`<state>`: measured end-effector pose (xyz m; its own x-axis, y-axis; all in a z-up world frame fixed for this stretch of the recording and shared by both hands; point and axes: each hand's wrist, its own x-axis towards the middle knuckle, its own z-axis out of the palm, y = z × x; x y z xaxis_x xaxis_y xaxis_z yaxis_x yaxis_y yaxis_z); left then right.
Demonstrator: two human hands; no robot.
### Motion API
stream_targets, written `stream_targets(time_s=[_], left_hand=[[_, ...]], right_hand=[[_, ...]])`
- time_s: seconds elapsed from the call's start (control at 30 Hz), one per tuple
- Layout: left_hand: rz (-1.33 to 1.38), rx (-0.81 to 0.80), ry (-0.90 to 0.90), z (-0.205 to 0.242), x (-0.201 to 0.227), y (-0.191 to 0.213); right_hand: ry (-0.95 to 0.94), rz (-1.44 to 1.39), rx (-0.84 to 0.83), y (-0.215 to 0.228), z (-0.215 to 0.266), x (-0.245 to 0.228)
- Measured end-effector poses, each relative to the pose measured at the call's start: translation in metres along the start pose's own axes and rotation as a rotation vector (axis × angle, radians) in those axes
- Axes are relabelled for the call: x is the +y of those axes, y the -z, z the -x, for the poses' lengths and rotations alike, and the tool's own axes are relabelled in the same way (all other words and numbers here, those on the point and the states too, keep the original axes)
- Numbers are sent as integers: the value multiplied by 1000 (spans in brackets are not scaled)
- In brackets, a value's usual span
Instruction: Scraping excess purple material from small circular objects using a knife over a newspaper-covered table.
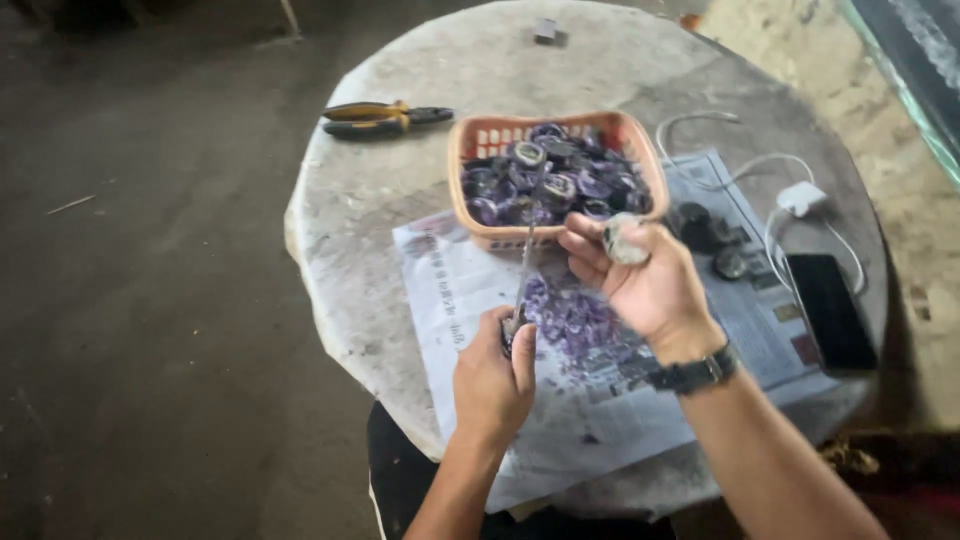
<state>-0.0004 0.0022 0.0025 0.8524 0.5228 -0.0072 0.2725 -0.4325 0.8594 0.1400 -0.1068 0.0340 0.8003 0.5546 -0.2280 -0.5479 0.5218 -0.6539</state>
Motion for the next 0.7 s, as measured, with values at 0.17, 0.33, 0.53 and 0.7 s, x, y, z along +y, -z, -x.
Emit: stream_targets(time_s=[0.17, 0.33, 0.53, 0.7], left_hand=[[-109, -91, -117, 13, 8, -8], [-261, -209, -289, 28, 20, -18], [-287, -232, -354, 29, 19, -29], [-374, -190, -362, 26, 21, -36]], right_hand=[[-15, -103, 110, 38, 16, 22], [5, -58, 216, 25, 29, 33], [28, -155, 111, 48, 33, 42], [-10, -98, 223, 59, 31, 46]])
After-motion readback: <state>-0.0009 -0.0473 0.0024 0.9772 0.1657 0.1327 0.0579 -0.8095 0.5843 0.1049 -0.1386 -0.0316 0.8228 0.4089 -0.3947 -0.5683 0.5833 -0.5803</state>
